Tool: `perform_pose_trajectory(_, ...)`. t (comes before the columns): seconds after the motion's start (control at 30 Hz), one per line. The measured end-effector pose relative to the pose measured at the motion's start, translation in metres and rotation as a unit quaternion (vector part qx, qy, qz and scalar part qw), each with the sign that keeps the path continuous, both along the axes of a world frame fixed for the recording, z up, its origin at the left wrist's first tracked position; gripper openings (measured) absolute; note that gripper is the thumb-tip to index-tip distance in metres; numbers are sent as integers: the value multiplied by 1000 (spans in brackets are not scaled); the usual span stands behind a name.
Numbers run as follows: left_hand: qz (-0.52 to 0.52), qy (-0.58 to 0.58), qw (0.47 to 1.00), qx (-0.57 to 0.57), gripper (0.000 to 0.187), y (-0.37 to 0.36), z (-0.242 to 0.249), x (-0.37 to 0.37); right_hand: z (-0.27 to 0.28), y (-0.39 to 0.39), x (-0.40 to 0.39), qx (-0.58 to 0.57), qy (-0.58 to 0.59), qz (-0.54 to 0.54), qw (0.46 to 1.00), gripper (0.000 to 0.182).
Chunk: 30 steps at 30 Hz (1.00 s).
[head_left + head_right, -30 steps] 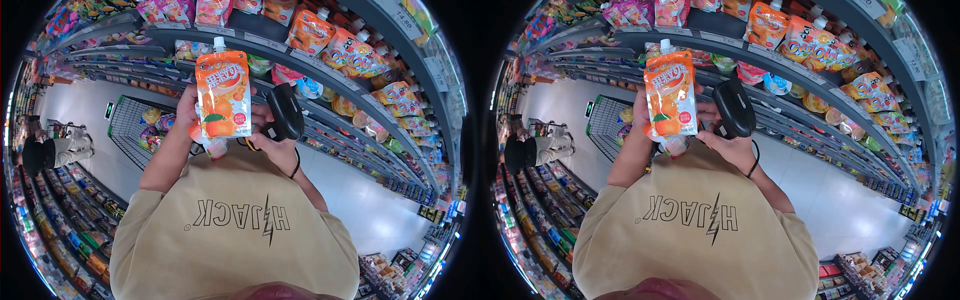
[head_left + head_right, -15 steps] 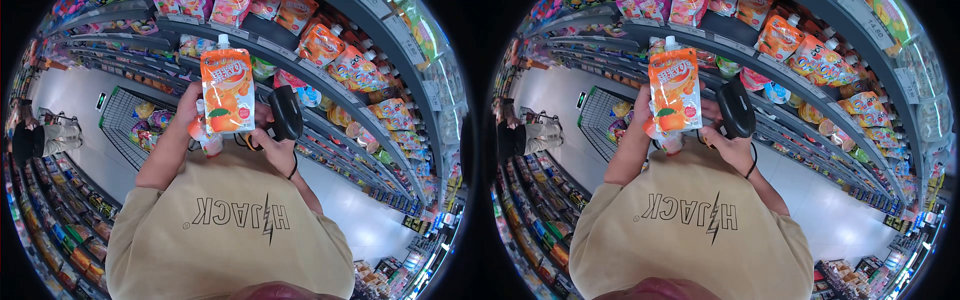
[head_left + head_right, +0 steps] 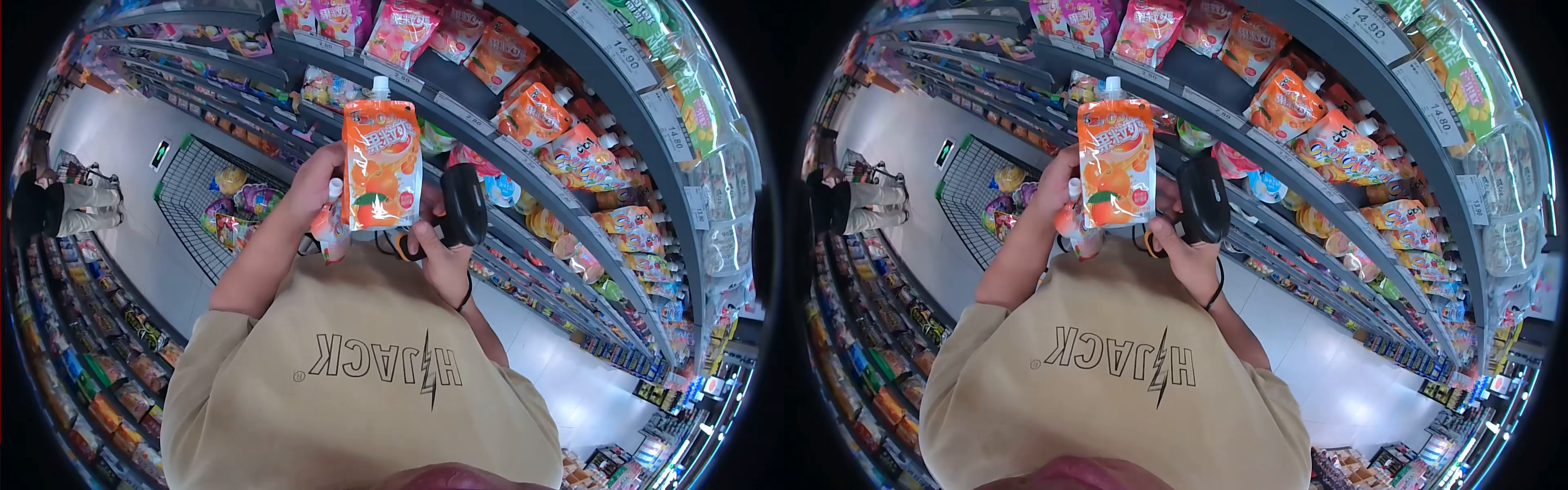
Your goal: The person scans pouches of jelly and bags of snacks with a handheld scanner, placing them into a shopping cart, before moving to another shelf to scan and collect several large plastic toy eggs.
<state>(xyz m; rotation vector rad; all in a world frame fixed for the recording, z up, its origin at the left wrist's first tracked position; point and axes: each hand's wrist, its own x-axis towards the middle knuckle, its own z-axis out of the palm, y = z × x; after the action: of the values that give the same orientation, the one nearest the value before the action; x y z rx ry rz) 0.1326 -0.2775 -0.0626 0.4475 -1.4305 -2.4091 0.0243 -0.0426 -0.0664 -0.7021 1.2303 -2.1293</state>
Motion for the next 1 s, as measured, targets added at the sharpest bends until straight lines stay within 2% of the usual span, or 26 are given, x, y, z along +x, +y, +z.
perform_pose_trajectory(0.07, -12, 0, 1000, -19, 40, 0, -9, 1, -4, 0, 2, 4, -27, 17, 999, 35)
perform_pose_trajectory(0.1, -24, -5, 999, -41, 41, -1, -10, 0, 5, -4, 5, -25, -47, 14, 998, 42)
perform_pose_trajectory(0.2, -99, 39, 977, -186, 41, 5, 17, 0, 1, -1, 0, 78, 66, 24, 994, 55)
perform_pose_trajectory(0.23, -122, 58, 959, -247, 40, -1, 18, 1, 9, 0, 4, 105, 29, 20, 994, 66)
perform_pose_trajectory(0.33, -84, 7, 983, -161, 43, 10, 33, 0, 15, -3, 5, 97, 39, -7, 995, 63)
perform_pose_trajectory(0.43, -62, -56, 988, -130, 48, 2, 45, -2, 6, -2, 1, 100, 73, -64, 990, 55)
perform_pose_trajectory(0.53, -40, 9, 987, -154, 51, -5, 72, -7, 9, 1, 0, 123, 67, -69, 988, 41)
perform_pose_trajectory(0.63, -69, 24, 973, -220, 45, -4, 81, -22, 28, 1, -2, 125, 180, -99, 971, 45)
perform_pose_trajectory(0.77, -132, -50, 931, -336, 36, -2, 108, -30, 4, 7, -1, 144, 133, -84, 977, 47)
perform_pose_trajectory(0.9, -179, -133, 888, -403, 22, -9, 130, -40, 11, 12, -1, 167, 106, -96, 975, 48)
perform_pose_trajectory(1.0, -176, -104, 875, -440, 22, -11, 134, -46, 14, 15, -2, 177, 122, -107, 971, 52)
